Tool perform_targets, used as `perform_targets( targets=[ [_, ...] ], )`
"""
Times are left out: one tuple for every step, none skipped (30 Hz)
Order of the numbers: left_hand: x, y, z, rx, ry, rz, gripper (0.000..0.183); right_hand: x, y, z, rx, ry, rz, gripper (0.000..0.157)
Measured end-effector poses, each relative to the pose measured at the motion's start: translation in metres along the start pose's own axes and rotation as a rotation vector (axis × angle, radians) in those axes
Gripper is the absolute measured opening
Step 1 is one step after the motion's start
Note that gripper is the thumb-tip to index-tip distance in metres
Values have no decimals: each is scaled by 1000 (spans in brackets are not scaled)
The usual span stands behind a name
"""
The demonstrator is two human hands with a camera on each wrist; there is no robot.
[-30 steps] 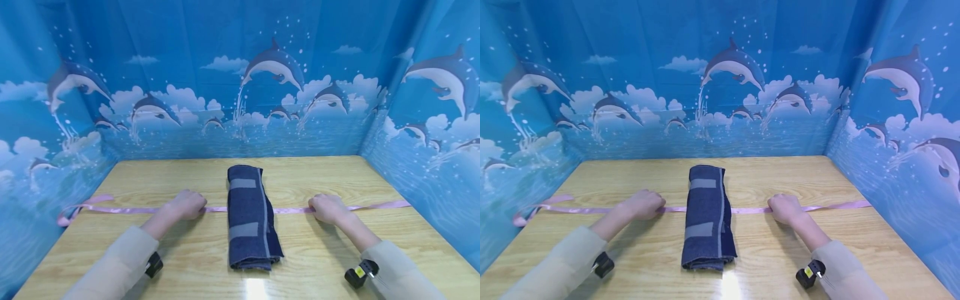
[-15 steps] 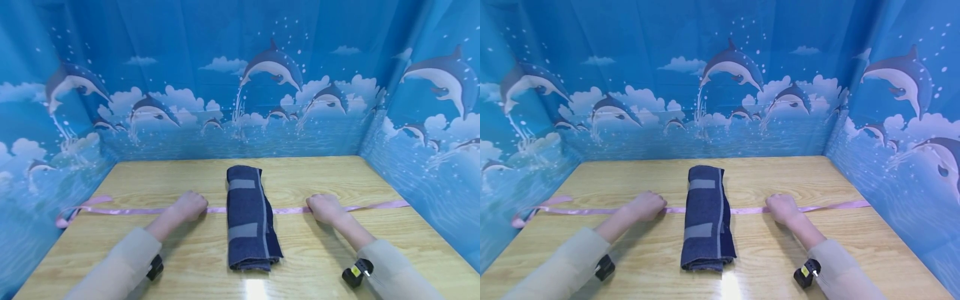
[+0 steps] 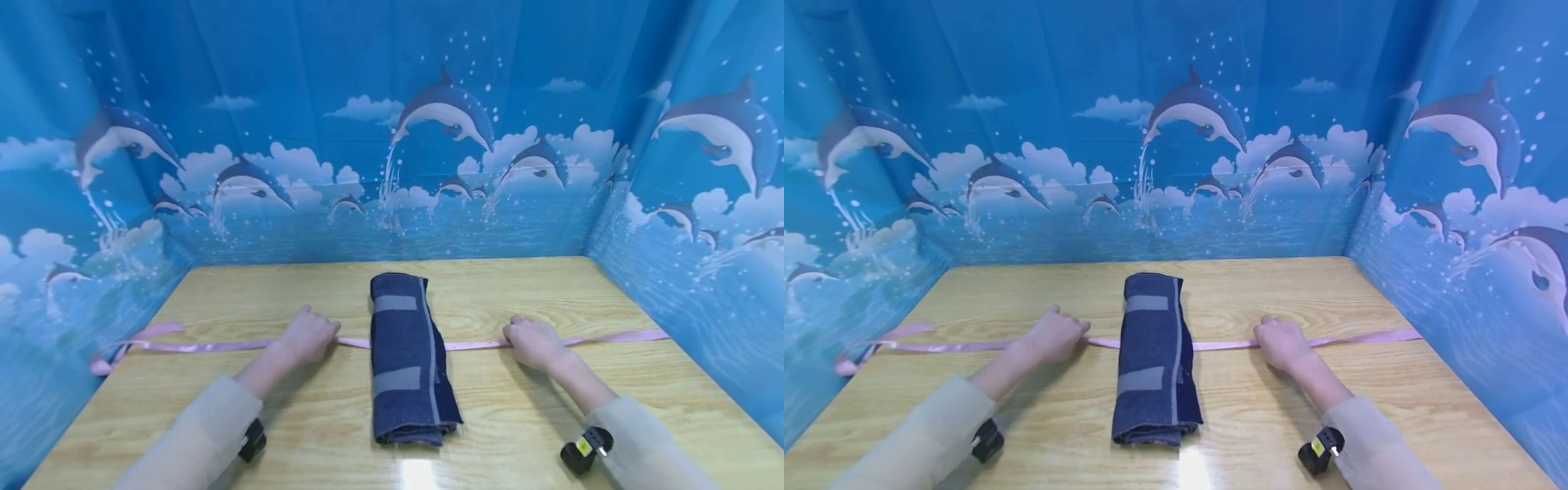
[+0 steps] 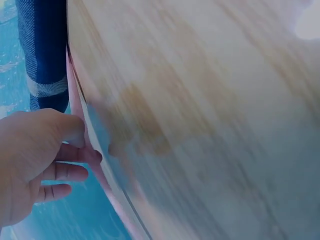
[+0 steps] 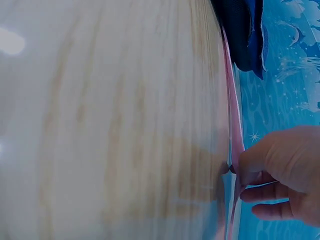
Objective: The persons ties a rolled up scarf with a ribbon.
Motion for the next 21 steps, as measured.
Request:
perform_targets(
  targets=[
    [1,-1,0,-10,0,-2,18,-1,1,0,7,7,-8,20],
    [1,-2,0,-18,-2,3,19,-1,1,1,15,12,-15,20],
    [1,-2,0,-25,-3,6,19,-2,1,1,23,18,-21,21],
    [1,-2,0,-27,1,9,19,-2,2,1,29,23,-29,21],
    [0,-3,0,-32,0,17,18,-3,2,2,38,27,-34,20],
    [0,-3,1,-37,1,29,18,-3,2,2,44,25,-38,20],
    [0,-3,2,-43,6,40,17,-4,3,2,47,27,-41,19],
    [-1,-3,2,-49,10,57,17,-4,3,2,53,25,-45,18],
    [-1,-3,3,-58,14,74,17,-4,3,1,61,24,-50,17],
    [-1,-4,3,-68,18,95,16,-4,4,1,71,22,-61,16],
    [-1,-4,4,-83,18,122,16,-5,4,1,80,19,-73,14],
    [-2,-4,4,-94,19,143,15,-5,5,0,89,18,-87,12],
    [-2,-5,4,-104,23,163,15,-6,5,0,95,18,-100,10],
    [-2,-5,4,-111,23,185,13,-5,6,0,104,16,-114,10],
    [-2,-5,4,-121,19,204,11,-6,7,0,109,17,-126,10],
    [-3,-5,4,-128,16,221,10,-6,8,0,110,20,-134,11],
    [-3,-5,4,-133,10,237,8,-6,8,0,106,25,-139,11],
    [-3,-6,4,-137,3,249,7,-6,9,1,102,31,-142,13],
    [-3,-6,5,-140,-6,258,6,-6,10,1,96,38,-140,14],
    [-4,-6,5,-143,-13,267,6,-6,10,2,90,46,-138,15],
    [-3,-7,5,-145,-20,271,6,-6,10,2,82,55,-138,15]
  ],
)
Point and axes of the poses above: each hand's wrist, its own z-axis away from the middle knuckle, its own x-axis out of the palm, y = z × x, the point moved 4 cm from there along -z, towards the middle knuckle, and after that the axes turned 8 degrees about y, right-handed, at the moved point
